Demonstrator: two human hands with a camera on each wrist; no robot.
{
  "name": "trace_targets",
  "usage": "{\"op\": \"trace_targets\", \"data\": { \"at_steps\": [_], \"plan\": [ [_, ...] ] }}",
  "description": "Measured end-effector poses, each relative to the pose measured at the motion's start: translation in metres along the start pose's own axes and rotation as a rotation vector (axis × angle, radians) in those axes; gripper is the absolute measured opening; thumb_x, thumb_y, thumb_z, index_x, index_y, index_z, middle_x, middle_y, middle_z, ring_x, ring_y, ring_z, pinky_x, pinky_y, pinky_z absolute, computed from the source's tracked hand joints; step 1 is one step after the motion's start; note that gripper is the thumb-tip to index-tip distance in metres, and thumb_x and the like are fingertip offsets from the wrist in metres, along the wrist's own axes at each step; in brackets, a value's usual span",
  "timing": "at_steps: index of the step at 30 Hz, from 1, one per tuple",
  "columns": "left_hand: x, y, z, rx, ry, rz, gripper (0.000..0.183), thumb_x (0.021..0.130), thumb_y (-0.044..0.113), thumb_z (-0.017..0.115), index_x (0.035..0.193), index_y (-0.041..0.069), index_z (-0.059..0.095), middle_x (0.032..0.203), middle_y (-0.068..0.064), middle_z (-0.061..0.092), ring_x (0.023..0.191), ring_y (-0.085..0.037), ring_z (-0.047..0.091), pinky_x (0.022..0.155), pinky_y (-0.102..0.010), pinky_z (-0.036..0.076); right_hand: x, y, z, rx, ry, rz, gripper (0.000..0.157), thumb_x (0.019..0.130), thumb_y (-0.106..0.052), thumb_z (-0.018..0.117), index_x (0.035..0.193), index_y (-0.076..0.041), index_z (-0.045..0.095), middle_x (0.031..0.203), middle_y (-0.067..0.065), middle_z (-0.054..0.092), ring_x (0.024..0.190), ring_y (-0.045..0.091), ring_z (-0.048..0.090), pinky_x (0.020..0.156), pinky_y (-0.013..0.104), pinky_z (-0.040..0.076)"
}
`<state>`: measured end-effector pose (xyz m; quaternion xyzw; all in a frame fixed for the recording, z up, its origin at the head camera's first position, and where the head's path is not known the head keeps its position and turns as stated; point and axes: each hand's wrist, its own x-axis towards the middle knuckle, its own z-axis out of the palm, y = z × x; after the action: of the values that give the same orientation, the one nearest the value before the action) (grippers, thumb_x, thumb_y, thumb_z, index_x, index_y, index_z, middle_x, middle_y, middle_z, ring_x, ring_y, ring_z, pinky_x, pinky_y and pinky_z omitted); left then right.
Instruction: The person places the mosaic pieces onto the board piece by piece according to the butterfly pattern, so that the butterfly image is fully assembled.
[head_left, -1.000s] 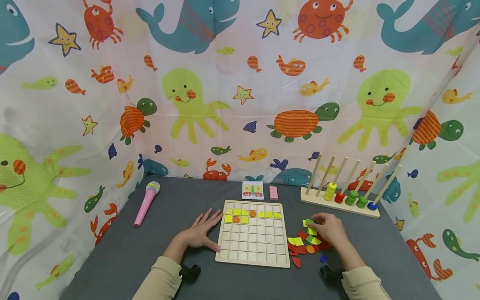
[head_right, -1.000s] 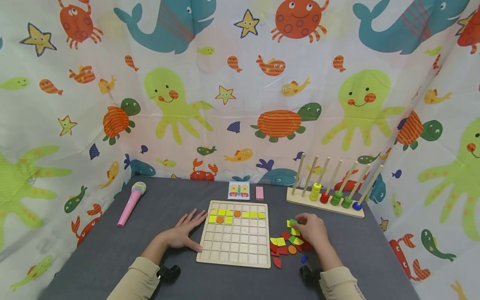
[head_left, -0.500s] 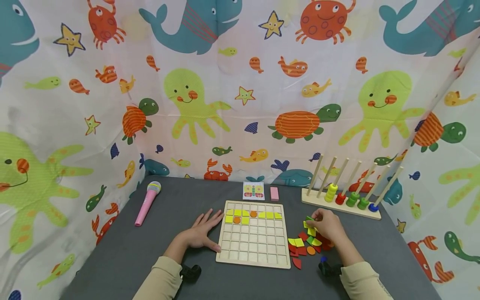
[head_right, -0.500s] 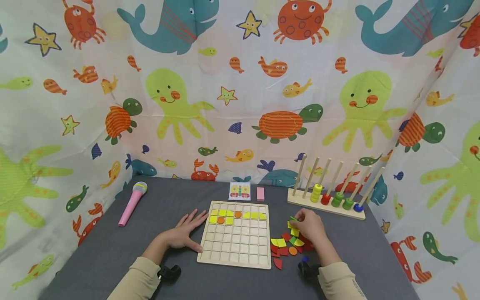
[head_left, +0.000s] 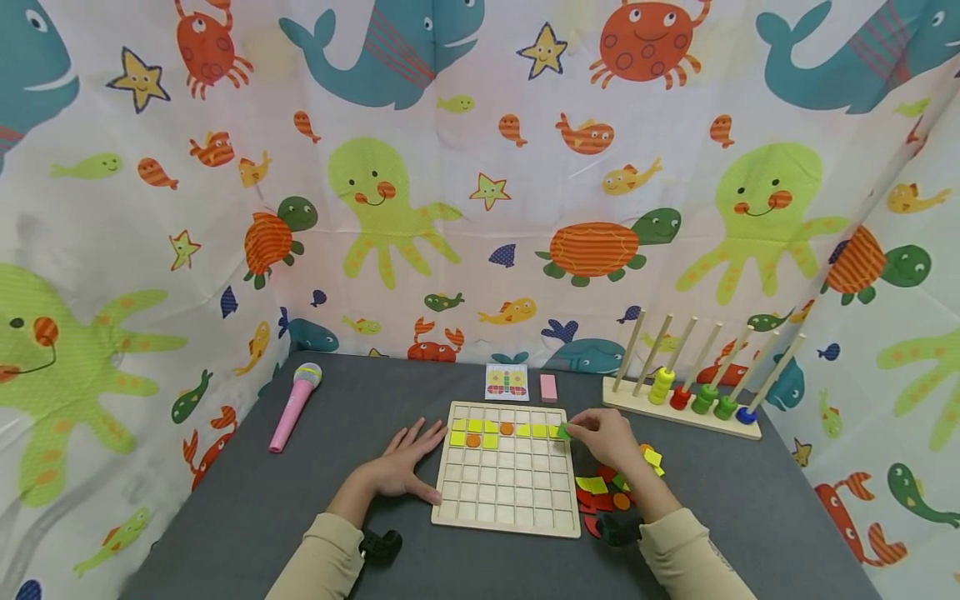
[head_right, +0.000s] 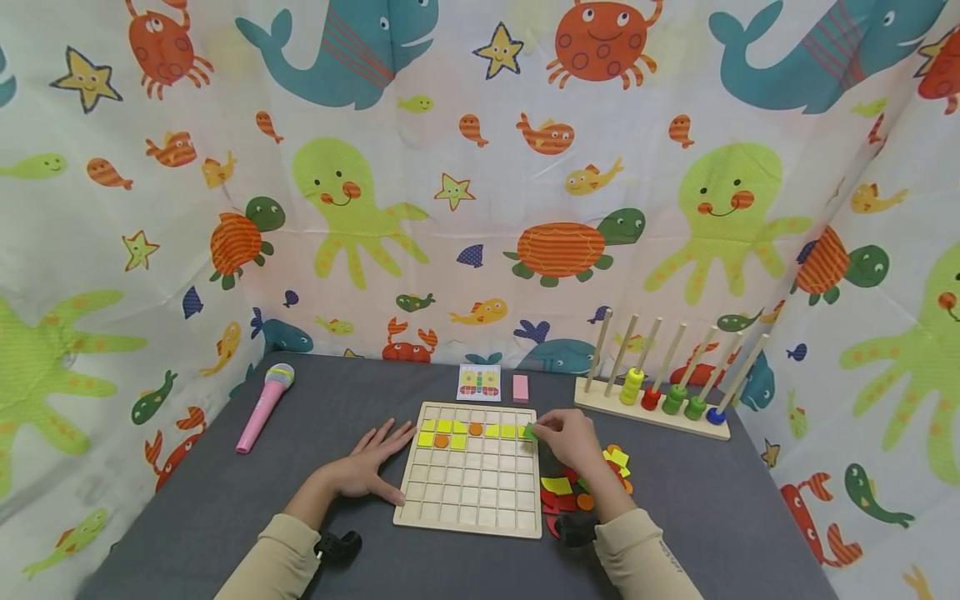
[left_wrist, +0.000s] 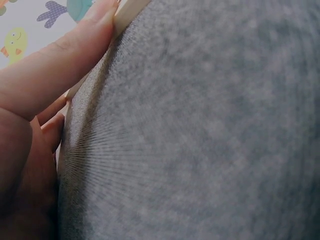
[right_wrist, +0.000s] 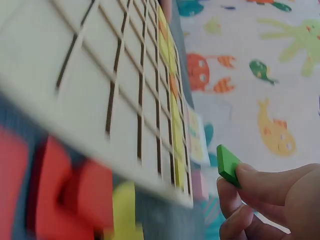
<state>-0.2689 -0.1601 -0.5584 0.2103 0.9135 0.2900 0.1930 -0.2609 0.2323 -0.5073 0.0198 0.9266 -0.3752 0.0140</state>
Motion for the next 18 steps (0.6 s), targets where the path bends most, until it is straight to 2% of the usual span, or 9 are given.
{"op": "trace_targets", "data": {
  "at_steps": [9,18],
  "plan": [
    [0.000,0.000,0.000,0.000,0.003,0.000,0.122,0.066,0.065,0.085,0.163,0.033,0.019,0.172,0.004,0.005,0.157,-0.037,-0.009,0.118,-0.070,0.004,0.007,-0.026,0.039,0.063,-0.024,-0.034,0.010,0.091,-0.023,0.077,0.091,-0.013,0.078,0.082,0.001,0.069,0.076,0.018,0.055,0.062,0.029,0.044],
    [0.001,0.000,0.001,-0.001,-0.006,-0.010,0.122,0.066,0.064,0.085,0.163,0.033,0.018,0.172,0.005,0.005,0.157,-0.035,-0.009,0.119,-0.069,0.002,0.011,-0.044,0.066,0.135,-0.075,-0.077,0.012,0.091,-0.022,0.077,0.087,-0.011,0.073,0.078,0.004,0.067,0.068,0.018,0.055,0.057,0.029,0.043]
  ]
}}
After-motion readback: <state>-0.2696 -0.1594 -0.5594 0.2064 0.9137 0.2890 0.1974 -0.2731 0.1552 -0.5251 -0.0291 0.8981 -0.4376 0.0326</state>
